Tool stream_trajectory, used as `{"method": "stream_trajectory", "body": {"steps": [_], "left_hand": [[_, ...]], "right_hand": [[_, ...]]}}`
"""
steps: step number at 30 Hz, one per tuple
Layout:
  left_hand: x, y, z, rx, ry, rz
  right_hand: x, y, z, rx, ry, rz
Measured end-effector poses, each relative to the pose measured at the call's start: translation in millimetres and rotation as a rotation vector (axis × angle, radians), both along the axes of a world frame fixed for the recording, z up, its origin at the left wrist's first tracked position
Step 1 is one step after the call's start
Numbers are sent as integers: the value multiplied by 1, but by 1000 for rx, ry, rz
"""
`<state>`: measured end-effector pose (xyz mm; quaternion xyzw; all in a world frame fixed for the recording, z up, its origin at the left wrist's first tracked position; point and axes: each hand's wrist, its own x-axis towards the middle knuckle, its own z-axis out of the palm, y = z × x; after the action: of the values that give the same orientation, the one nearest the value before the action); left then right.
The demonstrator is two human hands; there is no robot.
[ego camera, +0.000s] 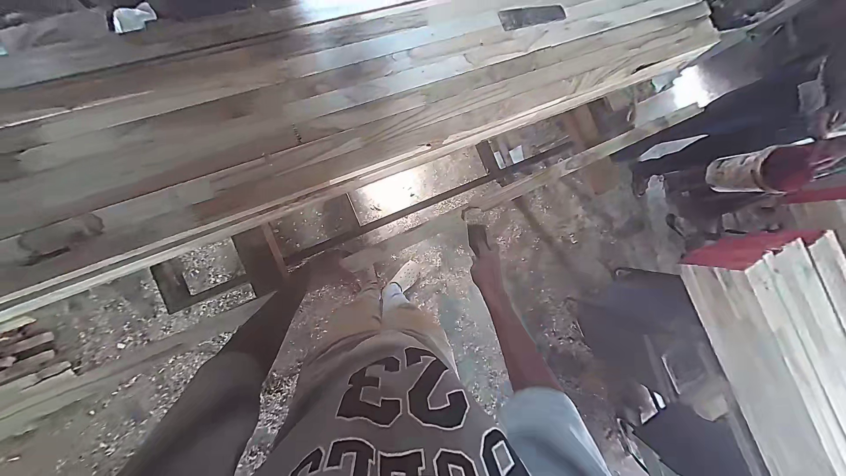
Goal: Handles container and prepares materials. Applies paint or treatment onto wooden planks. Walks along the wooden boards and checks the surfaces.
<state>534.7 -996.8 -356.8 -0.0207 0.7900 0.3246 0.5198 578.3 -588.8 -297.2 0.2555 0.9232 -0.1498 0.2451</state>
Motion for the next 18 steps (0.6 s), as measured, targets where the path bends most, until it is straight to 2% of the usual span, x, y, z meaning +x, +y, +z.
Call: {"method": "stream_trajectory", "body": {"steps": [2, 4, 6, 8, 10, 13, 15, 18], "left_hand": [[3, 5, 2, -96, 53, -109], [8, 12, 4, -210, 184, -224], [18, 18, 11, -297, 228, -245], [23, 22, 18, -333, 251, -236], [23, 23, 19, -352, 279, -239], [29, 19, 17, -356, 283, -223], [31, 18, 18, -374, 294, -206], [34, 19, 17, -397, 317, -194]], "right_hand": [[-6, 13, 18, -119, 30, -90], [-30, 24, 21, -278, 109, -253], [-41, 12, 21, -416, 157, -390], [-29, -18, 15, -563, 173, -425], [-9, -53, 20, -710, 96, -439], [17, -62, 27, -922, -13, -505], [21, -44, 27, -923, 36, -513], [9, -18, 12, -705, 269, -426]]}}
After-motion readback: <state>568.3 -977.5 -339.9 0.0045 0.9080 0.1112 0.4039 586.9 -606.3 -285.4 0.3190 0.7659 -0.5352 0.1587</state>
